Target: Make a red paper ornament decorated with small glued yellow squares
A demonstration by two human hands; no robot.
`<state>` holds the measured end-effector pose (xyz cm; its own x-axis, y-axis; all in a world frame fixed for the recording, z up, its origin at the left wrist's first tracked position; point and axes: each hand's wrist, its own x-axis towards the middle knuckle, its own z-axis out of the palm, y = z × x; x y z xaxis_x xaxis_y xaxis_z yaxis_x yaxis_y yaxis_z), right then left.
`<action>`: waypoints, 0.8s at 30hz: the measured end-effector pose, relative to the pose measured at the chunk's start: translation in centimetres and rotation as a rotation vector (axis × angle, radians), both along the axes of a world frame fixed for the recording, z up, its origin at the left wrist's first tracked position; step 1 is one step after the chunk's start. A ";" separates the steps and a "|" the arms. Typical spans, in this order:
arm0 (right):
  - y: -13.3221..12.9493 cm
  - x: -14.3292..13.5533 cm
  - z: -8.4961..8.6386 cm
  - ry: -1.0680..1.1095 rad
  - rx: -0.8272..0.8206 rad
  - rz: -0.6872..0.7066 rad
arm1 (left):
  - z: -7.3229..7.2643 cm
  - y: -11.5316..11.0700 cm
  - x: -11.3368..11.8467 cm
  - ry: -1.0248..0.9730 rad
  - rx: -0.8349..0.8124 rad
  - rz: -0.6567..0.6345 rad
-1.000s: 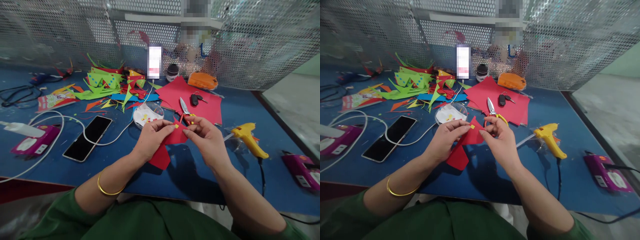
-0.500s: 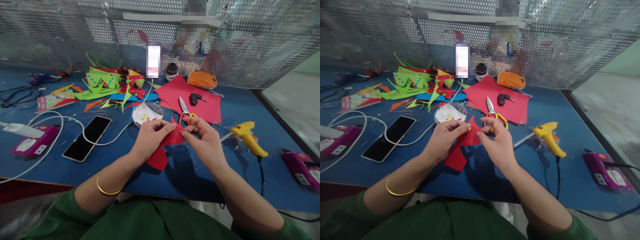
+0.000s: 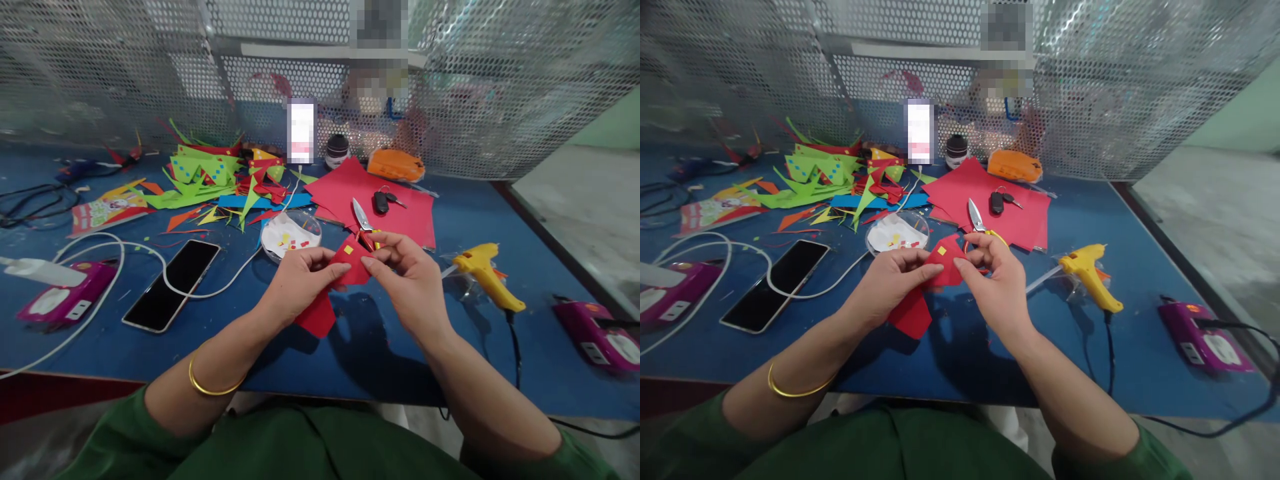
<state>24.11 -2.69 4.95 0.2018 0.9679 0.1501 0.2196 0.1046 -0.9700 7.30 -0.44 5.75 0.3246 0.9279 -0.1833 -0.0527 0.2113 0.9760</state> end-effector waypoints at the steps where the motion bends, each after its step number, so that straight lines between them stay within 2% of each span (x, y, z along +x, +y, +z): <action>1: 0.1 0.1 0.0 -0.031 0.006 0.013 | 0.0 0.0 0.0 0.004 -0.024 -0.005; 4: 0.2 1.3 0.8 -0.231 0.115 -0.008 | 0.2 -0.1 -0.2 0.025 -0.036 0.040; 7: -0.4 4.3 2.1 -0.589 0.269 -0.210 | 0.3 -0.1 -0.3 0.032 -0.017 0.068; 8: -0.8 5.8 2.4 -0.763 0.263 -0.306 | 0.3 -0.1 -0.3 0.031 -0.010 0.070; 10: -1.5 9.0 2.6 -1.098 0.086 -0.505 | 0.2 0.0 -0.3 0.024 0.000 0.070; 11: -1.8 10.7 2.4 -1.220 -0.006 -0.524 | 0.1 0.0 -0.3 0.021 0.001 0.072; 13: -2.3 13.6 1.6 -1.358 -0.197 -0.443 | 0.0 0.1 -0.3 0.024 -0.002 0.073; 15: -2.4 15.7 0.6 -1.376 -0.313 -0.353 | 0.1 0.0 -0.2 0.028 -0.014 0.081; 17: -2.4 16.8 -0.3 -1.374 -0.302 -0.295 | 0.2 -0.1 -0.1 0.028 -0.034 0.080; 19: -2.3 17.1 -0.8 -1.387 -0.267 -0.293 | 0.3 -0.2 -0.1 0.024 -0.052 0.072; 24: -2.0 16.4 -1.0 -1.424 -0.270 -0.303 | 0.1 -0.1 -0.2 0.013 -0.042 0.065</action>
